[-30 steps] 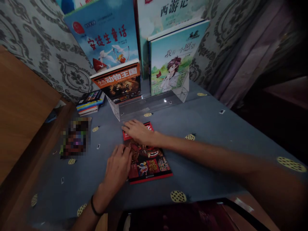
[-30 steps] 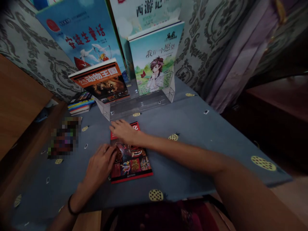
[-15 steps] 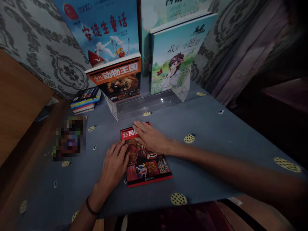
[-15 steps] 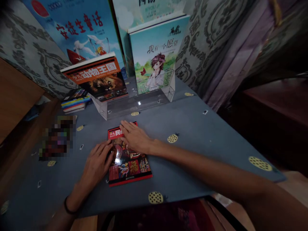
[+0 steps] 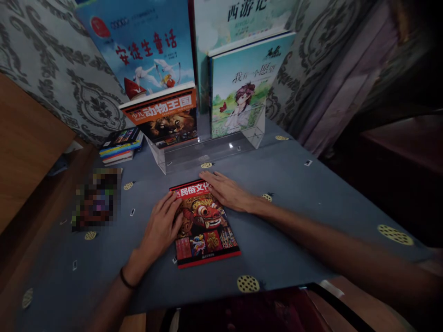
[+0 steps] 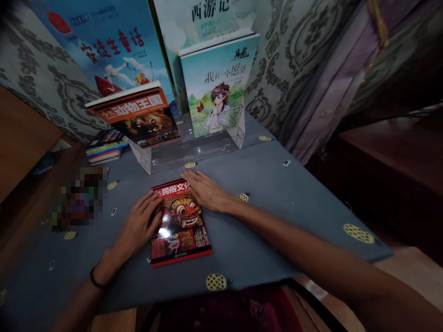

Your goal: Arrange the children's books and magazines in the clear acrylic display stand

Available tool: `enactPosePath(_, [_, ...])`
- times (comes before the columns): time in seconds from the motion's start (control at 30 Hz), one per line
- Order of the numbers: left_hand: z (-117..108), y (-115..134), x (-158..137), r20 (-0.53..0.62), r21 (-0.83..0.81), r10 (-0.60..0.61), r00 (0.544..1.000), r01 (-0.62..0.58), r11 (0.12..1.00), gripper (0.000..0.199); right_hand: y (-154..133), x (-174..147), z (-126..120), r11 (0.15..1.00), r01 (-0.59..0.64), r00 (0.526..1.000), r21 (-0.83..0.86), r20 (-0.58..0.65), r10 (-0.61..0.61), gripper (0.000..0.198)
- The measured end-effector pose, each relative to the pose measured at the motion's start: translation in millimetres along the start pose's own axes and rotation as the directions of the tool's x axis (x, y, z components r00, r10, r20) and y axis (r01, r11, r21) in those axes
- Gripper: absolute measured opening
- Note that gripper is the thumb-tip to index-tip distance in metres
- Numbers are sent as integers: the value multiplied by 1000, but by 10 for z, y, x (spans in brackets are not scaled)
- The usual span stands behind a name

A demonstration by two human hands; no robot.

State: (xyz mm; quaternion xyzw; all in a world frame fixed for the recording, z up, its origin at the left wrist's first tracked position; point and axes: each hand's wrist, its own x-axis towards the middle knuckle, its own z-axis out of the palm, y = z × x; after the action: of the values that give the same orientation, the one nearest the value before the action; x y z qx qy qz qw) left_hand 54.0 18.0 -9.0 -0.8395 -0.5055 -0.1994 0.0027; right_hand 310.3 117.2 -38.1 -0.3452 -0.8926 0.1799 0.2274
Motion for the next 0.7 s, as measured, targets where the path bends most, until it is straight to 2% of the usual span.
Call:
enactPosePath(0.2, [142,-72,316,22,-2,50,999,-50,999,38,67,-12,-8,997,21,1000,75,3,-21,59])
enactPosePath(0.4, [249,82,577,77,3,76,994,-76,997,40,126,-23,-38,989,39,999,139,20,-43,61])
enactPosePath(0.53, [243,261,577,105,-11,143,984,-143,990,41,178,-18,-11,985,67,998,160,11,-69,63])
enactPosePath(0.7, [150,466,381,172,-10,235,957,-236,972,43,186,-15,29,987,30,999,155,12,-32,60])
